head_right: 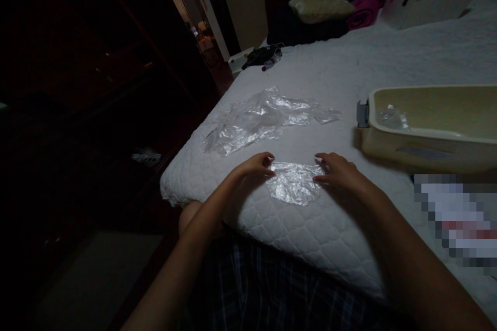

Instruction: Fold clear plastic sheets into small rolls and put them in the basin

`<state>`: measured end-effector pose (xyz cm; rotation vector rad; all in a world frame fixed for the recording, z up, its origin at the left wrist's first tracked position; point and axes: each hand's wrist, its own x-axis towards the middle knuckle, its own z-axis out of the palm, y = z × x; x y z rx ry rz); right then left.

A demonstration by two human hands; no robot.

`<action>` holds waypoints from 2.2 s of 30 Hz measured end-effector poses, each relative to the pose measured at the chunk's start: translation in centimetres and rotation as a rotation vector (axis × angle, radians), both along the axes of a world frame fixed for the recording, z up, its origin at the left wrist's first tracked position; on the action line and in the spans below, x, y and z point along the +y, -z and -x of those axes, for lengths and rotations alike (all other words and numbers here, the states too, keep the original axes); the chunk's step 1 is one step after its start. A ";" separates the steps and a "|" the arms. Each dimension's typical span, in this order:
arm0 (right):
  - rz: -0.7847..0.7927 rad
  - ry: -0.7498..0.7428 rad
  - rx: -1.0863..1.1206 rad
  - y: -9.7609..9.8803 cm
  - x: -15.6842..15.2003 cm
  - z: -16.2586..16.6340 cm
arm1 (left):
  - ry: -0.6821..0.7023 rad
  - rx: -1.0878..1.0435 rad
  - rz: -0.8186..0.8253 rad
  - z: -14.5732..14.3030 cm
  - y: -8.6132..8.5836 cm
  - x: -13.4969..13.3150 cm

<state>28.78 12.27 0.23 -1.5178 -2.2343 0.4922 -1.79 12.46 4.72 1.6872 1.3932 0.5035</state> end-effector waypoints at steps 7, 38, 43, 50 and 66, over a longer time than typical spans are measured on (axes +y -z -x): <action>0.054 0.113 -0.259 -1.5 -1.2 1.4 | 0.077 0.054 -0.019 -0.2 0.7 -0.9; -0.709 -0.288 -0.275 -4.2 -8.6 3.2 | 0.426 0.491 -1.017 1.1 2.3 -5.9; -0.851 -0.334 -0.366 -4.3 -9.4 3.4 | 0.589 0.603 -1.288 1.4 2.8 -6.3; -0.722 -0.304 -0.307 -4.5 -10.9 4.1 | 0.679 0.603 -1.306 1.3 3.1 -6.5; -0.621 -0.251 -0.281 -2.5 -12.9 5.6 | 0.640 0.415 -0.950 1.3 3.0 -6.9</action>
